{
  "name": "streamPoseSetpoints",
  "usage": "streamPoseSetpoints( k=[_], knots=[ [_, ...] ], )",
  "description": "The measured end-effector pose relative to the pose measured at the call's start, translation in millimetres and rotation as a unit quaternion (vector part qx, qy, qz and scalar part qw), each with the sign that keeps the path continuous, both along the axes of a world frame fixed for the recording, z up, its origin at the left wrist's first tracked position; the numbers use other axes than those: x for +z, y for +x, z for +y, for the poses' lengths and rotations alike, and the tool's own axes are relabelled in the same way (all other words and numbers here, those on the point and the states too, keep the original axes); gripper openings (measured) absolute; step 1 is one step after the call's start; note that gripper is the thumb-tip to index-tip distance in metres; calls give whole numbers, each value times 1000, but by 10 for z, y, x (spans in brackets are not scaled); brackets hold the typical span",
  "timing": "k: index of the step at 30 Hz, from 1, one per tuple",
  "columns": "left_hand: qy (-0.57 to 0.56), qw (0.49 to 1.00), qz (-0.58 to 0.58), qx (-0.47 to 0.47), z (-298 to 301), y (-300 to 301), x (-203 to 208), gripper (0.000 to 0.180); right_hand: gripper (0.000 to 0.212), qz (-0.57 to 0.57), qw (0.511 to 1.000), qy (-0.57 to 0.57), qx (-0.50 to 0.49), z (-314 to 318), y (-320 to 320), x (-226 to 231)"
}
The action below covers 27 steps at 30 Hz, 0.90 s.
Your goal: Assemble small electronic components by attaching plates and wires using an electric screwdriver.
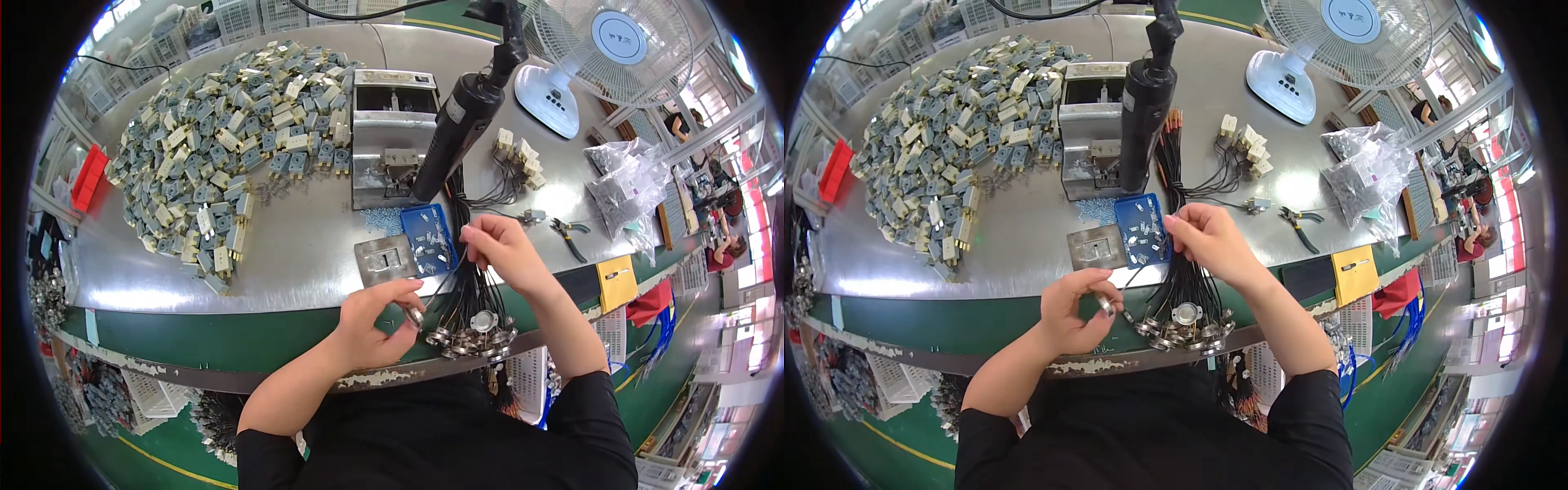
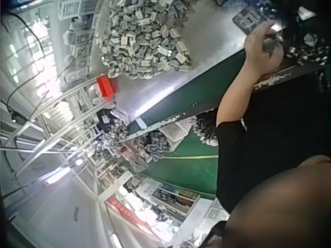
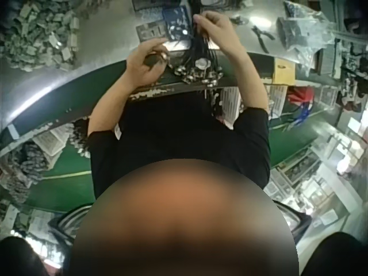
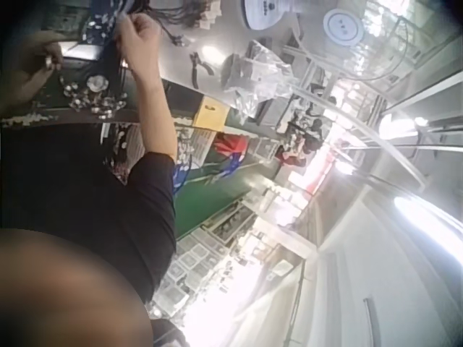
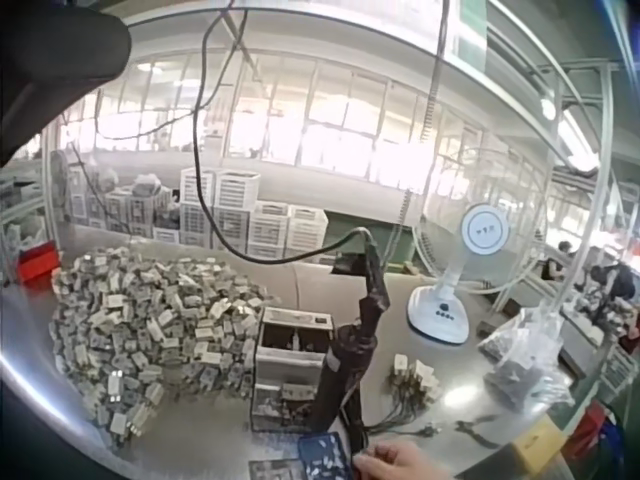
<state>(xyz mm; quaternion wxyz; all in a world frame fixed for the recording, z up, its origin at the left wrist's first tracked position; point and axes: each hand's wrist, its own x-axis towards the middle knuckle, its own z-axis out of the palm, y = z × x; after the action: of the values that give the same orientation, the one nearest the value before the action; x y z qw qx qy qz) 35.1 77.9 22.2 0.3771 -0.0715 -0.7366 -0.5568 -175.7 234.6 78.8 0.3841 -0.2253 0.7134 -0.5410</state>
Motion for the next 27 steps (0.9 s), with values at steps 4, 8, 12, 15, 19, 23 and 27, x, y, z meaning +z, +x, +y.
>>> streamPoseSetpoints(
  k=[4,8,12,15,19,23,27],
  knots=[
    [17,994,-7,-110,-216,80,5,24,28,350,925,71,126,-149,75,126],
    [123,986,-94,60,-406,58,92,13,35,594,723,-212,281,-529,183,286],
    [-215,965,-143,43,-883,65,178,16,28,543,727,-213,364,-738,212,-49],
    [-105,979,-174,1,-956,143,191,23,27,543,723,-189,384,-827,279,-139],
    [-34,978,-200,-46,-980,213,250,22,25,501,754,-211,370,-852,320,-179],
    [9,962,-264,-66,-1055,198,283,23,16,445,803,-208,337,-745,238,-220],
    [88,945,-289,-125,-1073,156,264,24,17,408,824,-210,333,-732,201,-122]
  ],
)
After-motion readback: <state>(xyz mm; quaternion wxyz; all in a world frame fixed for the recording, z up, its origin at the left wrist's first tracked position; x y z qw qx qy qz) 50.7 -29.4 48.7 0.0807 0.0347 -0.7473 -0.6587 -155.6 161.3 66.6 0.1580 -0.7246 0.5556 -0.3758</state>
